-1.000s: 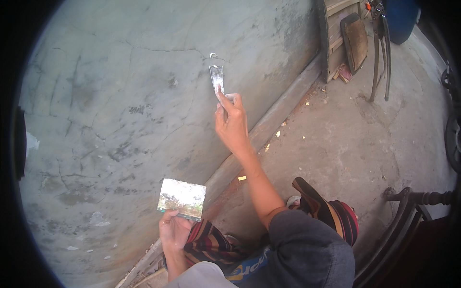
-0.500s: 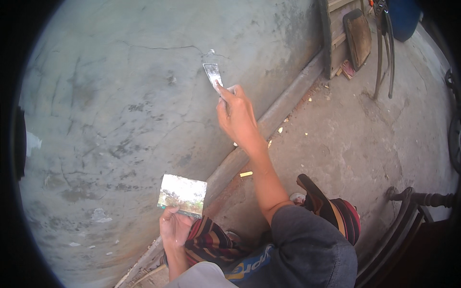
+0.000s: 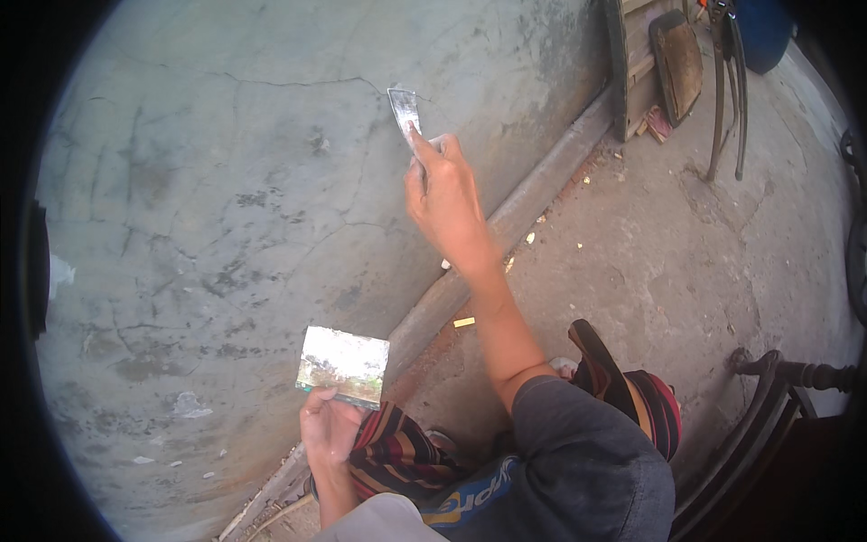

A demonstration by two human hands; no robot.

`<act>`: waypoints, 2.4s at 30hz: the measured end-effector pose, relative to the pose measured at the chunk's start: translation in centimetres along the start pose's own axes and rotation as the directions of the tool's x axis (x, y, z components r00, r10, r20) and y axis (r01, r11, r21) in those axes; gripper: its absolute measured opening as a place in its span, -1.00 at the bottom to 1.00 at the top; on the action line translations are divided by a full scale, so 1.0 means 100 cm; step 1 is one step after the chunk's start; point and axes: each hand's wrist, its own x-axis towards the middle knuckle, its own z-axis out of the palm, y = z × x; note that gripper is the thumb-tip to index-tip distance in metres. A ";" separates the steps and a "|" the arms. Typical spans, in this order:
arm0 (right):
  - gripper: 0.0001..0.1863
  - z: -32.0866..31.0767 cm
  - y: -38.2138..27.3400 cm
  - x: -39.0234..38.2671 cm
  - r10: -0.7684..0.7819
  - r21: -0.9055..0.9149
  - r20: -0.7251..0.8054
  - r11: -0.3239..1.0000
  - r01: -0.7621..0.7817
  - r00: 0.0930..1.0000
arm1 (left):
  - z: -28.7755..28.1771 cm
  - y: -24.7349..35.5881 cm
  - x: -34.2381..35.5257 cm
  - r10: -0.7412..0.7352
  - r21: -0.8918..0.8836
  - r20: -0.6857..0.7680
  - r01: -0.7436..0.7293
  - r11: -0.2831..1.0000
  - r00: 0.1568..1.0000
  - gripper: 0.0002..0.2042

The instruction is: The person scoops white plaster from a hawk using a putty knife and applies it to a cracked concrete wall. They repeatedly smooth the plaster over damaged areas to fill cracks and level the surface.

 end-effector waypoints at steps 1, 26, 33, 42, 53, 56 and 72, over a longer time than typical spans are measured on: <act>-0.61 -0.006 -0.002 -0.006 0.036 0.000 0.094 0.999 -0.036 0.995 | -0.001 -0.001 0.000 0.002 -0.005 -0.005 -0.002 1.000 1.000 -0.50; -0.61 0.018 0.042 -0.059 0.363 0.564 0.059 0.756 -0.331 0.930 | -0.005 -0.001 0.001 0.016 -0.023 -0.024 -0.017 1.000 1.000 -0.51; -0.61 0.028 0.044 -0.064 0.372 0.604 0.013 0.737 -0.304 0.928 | -0.004 -0.002 -0.001 0.023 -0.007 -0.045 -0.023 1.000 0.999 -0.50; -0.60 0.026 0.049 -0.061 0.402 0.598 0.001 0.733 -0.323 0.916 | -0.003 -0.002 0.004 -0.014 -0.007 0.020 0.014 1.000 1.000 -0.55; -0.59 0.024 0.037 -0.060 0.424 0.590 0.011 0.728 -0.348 0.906 | 0.001 0.000 0.000 -0.015 -0.032 0.043 0.017 0.999 0.999 -0.55; -0.60 0.028 0.031 -0.067 0.445 0.600 0.022 0.711 -0.368 0.895 | -0.009 -0.004 0.000 -0.010 -0.062 0.018 0.011 0.998 1.000 -0.50; -0.50 0.051 -0.090 0.019 -0.732 0.357 0.098 0.658 0.663 0.674 | -0.009 0.002 -0.006 0.003 -0.051 0.102 0.002 0.999 0.995 -0.56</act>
